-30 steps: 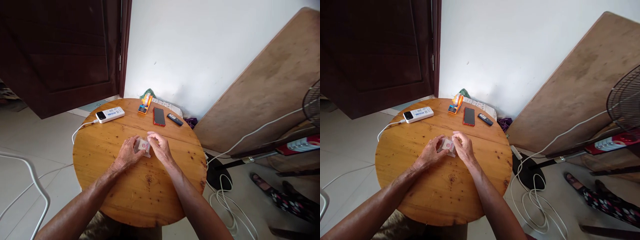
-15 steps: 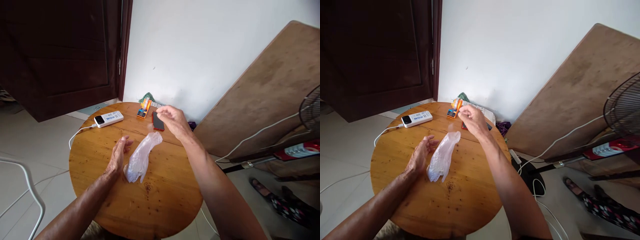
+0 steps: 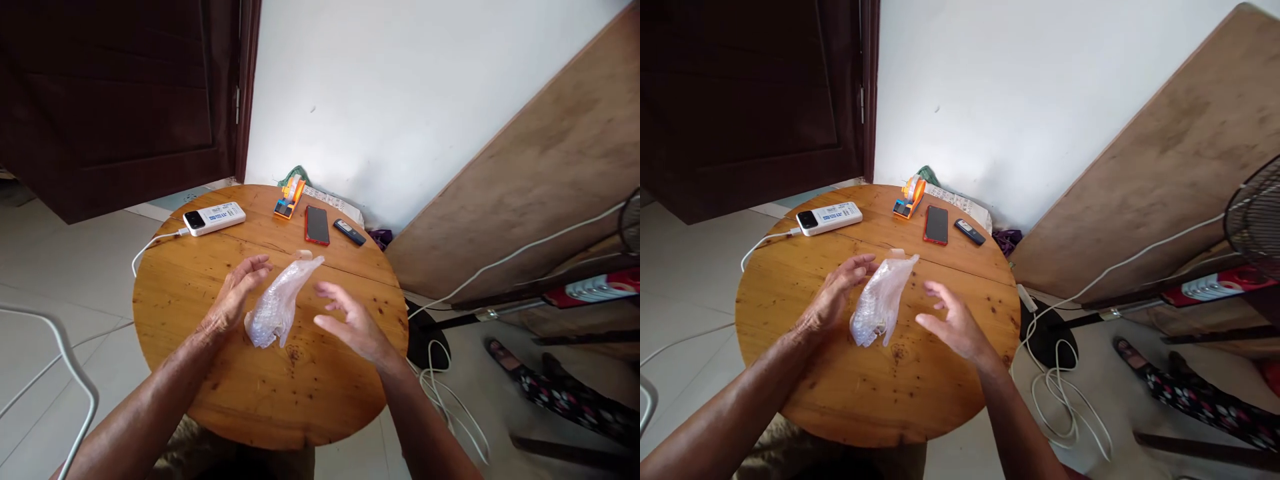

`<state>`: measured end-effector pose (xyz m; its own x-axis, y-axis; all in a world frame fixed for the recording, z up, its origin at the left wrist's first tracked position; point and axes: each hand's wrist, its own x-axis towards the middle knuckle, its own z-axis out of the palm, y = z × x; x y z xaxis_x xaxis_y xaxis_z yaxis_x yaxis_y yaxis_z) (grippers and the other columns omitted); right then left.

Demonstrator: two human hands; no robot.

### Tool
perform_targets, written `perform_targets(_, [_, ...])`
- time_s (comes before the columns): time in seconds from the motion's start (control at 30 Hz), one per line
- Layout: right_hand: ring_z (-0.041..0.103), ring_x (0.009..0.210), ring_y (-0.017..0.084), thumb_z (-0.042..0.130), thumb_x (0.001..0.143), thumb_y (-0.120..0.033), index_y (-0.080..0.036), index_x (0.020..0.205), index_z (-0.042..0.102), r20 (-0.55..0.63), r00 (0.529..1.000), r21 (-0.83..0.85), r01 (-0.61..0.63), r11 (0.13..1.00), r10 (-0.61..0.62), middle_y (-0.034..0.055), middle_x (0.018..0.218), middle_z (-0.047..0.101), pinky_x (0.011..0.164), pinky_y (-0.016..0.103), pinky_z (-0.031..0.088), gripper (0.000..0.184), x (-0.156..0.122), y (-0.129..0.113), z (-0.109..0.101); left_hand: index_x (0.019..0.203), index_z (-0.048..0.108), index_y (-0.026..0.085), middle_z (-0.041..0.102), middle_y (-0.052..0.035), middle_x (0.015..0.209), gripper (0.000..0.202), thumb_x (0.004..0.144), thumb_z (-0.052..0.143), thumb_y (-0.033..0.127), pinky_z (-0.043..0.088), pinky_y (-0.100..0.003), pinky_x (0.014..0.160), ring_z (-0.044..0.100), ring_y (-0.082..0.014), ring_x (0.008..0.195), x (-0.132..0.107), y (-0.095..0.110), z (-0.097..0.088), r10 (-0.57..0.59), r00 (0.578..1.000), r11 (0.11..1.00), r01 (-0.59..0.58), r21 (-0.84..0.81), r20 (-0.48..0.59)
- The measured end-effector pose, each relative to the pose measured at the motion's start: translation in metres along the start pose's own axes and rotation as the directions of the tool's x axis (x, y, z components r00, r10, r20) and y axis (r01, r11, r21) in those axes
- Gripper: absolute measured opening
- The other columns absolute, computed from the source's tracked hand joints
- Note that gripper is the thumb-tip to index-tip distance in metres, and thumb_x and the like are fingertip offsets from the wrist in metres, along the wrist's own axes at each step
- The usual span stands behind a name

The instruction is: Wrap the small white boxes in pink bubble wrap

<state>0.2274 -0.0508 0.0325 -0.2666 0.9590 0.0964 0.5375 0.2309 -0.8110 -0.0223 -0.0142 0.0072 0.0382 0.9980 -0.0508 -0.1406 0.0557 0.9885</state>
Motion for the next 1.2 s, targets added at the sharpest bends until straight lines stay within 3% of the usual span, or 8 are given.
perform_targets(0.2, [0.069, 0.107, 0.027, 0.077, 0.077, -0.040, -0.027, 0.132, 0.055, 0.146, 0.979, 0.274, 0.101, 0.956, -0.145, 0.0069, 0.119, 0.070, 0.089, 0.043, 0.059, 0.061, 0.019, -0.009, 0.044, 0.147, 0.047, 0.029, 0.059, -0.0133, 0.139, 0.090, 0.066, 0.078, 0.054, 0.048, -0.047, 0.100, 0.051, -0.0380, 0.132, -0.033, 0.000, -0.020, -0.032, 0.980, 0.957, -0.027, 0.288, 0.196])
perform_targets(0.33, [0.070, 0.099, 0.026, 0.078, 0.077, -0.038, -0.024, 0.120, 0.060, 0.154, 0.987, 0.403, -0.028, 0.915, -0.038, 0.0068, 0.111, 0.072, 0.084, 0.039, 0.058, 0.049, 0.023, -0.008, 0.065, 0.147, 0.044, 0.028, 0.059, -0.0116, 0.140, 0.089, 0.067, 0.078, 0.047, 0.050, -0.044, 0.099, 0.056, -0.0344, 0.126, -0.050, 0.002, -0.026, 0.008, 0.974, 0.934, -0.088, 0.348, 0.225])
perform_targets(0.6, [0.068, 0.085, 0.022, 0.064, 0.080, -0.031, -0.019, 0.106, 0.067, -0.043, 0.979, 0.259, -0.183, 0.949, 0.200, 0.0047, 0.095, 0.074, 0.073, 0.033, 0.054, 0.029, 0.031, -0.001, 0.055, 0.118, 0.065, 0.019, 0.074, -0.0032, 0.099, 0.045, 0.075, 0.053, 0.017, 0.053, -0.027, 0.074, 0.067, -0.0178, 0.082, -0.005, -0.001, 0.023, -0.016, 0.983, 0.897, -0.066, 0.436, 0.183])
perform_targets(0.73, [0.068, 0.088, 0.022, 0.063, 0.074, -0.029, -0.020, 0.111, 0.064, -0.308, 0.923, 0.194, -0.175, 0.965, 0.229, 0.0046, 0.097, 0.074, 0.077, 0.033, 0.054, 0.038, 0.055, 0.027, 0.034, 0.134, 0.053, 0.012, 0.069, -0.0023, 0.079, 0.060, 0.074, 0.057, 0.013, 0.052, -0.027, 0.069, 0.064, -0.0173, 0.072, 0.037, -0.006, 0.023, 0.037, 0.997, 0.840, 0.010, 0.543, -0.075])
perform_targets(0.83, [0.068, 0.086, 0.022, 0.062, 0.076, -0.041, -0.018, 0.119, 0.060, -0.514, 0.794, 0.257, -0.218, 0.941, 0.324, 0.0076, 0.098, 0.072, 0.074, 0.036, 0.056, 0.049, 0.065, 0.050, 0.016, 0.136, 0.048, 0.009, 0.069, -0.0037, 0.081, 0.060, 0.077, 0.055, 0.016, 0.051, -0.024, 0.061, 0.064, -0.0150, 0.069, 0.054, -0.010, 0.009, -0.023, 0.964, 0.930, 0.118, 0.347, -0.266])
perform_targets(0.9, [0.068, 0.085, 0.024, 0.063, 0.076, -0.049, -0.017, 0.115, 0.061, -0.568, 0.746, 0.318, -0.190, 0.929, 0.347, 0.0097, 0.100, 0.072, 0.070, 0.036, 0.056, 0.050, 0.063, 0.057, 0.008, 0.135, 0.049, 0.008, 0.068, -0.0043, 0.083, 0.059, 0.078, 0.055, 0.022, 0.051, -0.023, 0.057, 0.065, -0.0148, 0.068, 0.055, -0.013, 0.001, -0.051, 0.957, 0.970, 0.116, 0.214, -0.285])
perform_targets(1.07, [0.070, 0.091, 0.023, 0.065, 0.083, -0.046, -0.020, 0.100, 0.066, -0.662, 0.739, 0.251, 0.066, 0.966, 0.122, 0.0073, 0.099, 0.074, 0.084, 0.039, 0.055, 0.031, 0.041, 0.035, 0.006, 0.107, 0.068, 0.011, 0.073, -0.0086, 0.096, 0.045, 0.077, 0.066, 0.045, 0.054, -0.030, 0.078, 0.067, -0.0208, 0.088, 0.041, -0.011, -0.002, 0.180, 0.966, 0.971, -0.144, 0.189, -0.185])
perform_targets(1.2, [0.068, 0.097, 0.022, 0.058, 0.092, -0.040, -0.023, 0.103, 0.069, -0.538, 0.835, 0.057, 0.171, 0.984, -0.115, 0.0069, 0.103, 0.074, 0.091, 0.039, 0.053, 0.024, 0.028, 0.009, 0.016, 0.106, 0.071, 0.016, 0.075, -0.0081, 0.106, 0.038, 0.084, 0.063, 0.047, 0.048, -0.039, 0.098, 0.064, -0.0263, 0.107, 0.025, 0.006, -0.002, 0.330, 0.944, 0.911, -0.317, 0.265, -0.005])
